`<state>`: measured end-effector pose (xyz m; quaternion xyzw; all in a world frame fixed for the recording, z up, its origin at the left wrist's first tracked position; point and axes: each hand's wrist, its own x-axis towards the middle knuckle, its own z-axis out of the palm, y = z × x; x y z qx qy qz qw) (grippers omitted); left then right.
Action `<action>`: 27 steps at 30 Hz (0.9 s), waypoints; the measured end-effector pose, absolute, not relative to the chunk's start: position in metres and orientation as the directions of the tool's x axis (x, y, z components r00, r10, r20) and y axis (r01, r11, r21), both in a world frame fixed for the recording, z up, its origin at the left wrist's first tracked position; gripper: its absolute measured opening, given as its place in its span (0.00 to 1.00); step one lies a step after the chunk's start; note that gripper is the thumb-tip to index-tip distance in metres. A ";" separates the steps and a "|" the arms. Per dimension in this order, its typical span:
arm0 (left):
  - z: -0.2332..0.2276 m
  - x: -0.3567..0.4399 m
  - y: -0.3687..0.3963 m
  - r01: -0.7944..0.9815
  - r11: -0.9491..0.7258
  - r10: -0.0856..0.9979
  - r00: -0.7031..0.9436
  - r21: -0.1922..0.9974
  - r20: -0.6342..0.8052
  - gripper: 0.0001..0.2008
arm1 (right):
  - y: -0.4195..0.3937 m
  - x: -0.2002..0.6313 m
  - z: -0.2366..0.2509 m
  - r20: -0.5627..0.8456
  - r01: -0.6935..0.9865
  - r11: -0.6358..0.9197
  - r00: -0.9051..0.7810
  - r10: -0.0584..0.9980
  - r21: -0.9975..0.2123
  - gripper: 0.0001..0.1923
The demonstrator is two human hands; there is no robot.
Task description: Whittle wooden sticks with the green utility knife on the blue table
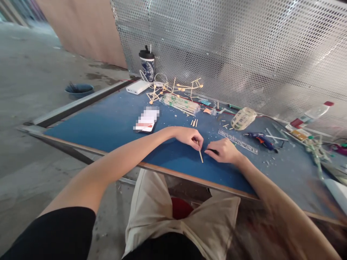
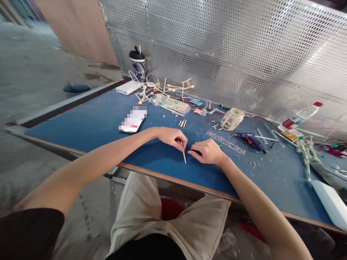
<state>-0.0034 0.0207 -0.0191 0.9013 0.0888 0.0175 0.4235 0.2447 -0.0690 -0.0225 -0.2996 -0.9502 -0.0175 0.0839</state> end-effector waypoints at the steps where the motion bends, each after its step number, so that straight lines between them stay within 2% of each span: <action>1: -0.020 -0.003 0.021 0.146 -0.623 0.176 0.983 0.768 -0.044 0.12 | -0.069 0.243 -0.023 0.163 0.571 0.821 -0.811 0.562 0.006 0.19; 9: -0.027 -0.002 0.025 0.127 -0.548 0.174 0.984 0.827 -0.036 0.14 | -0.067 0.240 -0.022 0.149 0.560 0.823 -0.826 0.544 0.094 0.20; 16: -0.028 -0.001 0.026 0.120 -0.512 0.174 0.984 0.850 -0.035 0.16 | -0.066 0.241 -0.022 0.153 0.547 0.833 -0.833 0.532 0.081 0.21; 21: -0.031 0.001 0.027 0.136 -0.512 0.187 0.981 0.848 -0.045 0.15 | -0.066 0.239 -0.025 0.146 0.529 0.840 -0.847 0.512 0.120 0.21; 24: -0.033 0.002 0.029 0.148 -0.516 0.196 0.979 0.844 -0.051 0.15 | -0.069 0.235 -0.024 0.134 0.546 0.826 -0.837 0.530 0.143 0.21; 27: -0.034 0.003 0.030 0.143 -0.505 0.190 0.980 0.851 -0.052 0.15 | -0.070 0.233 -0.021 0.121 0.573 0.812 -0.819 0.561 0.113 0.22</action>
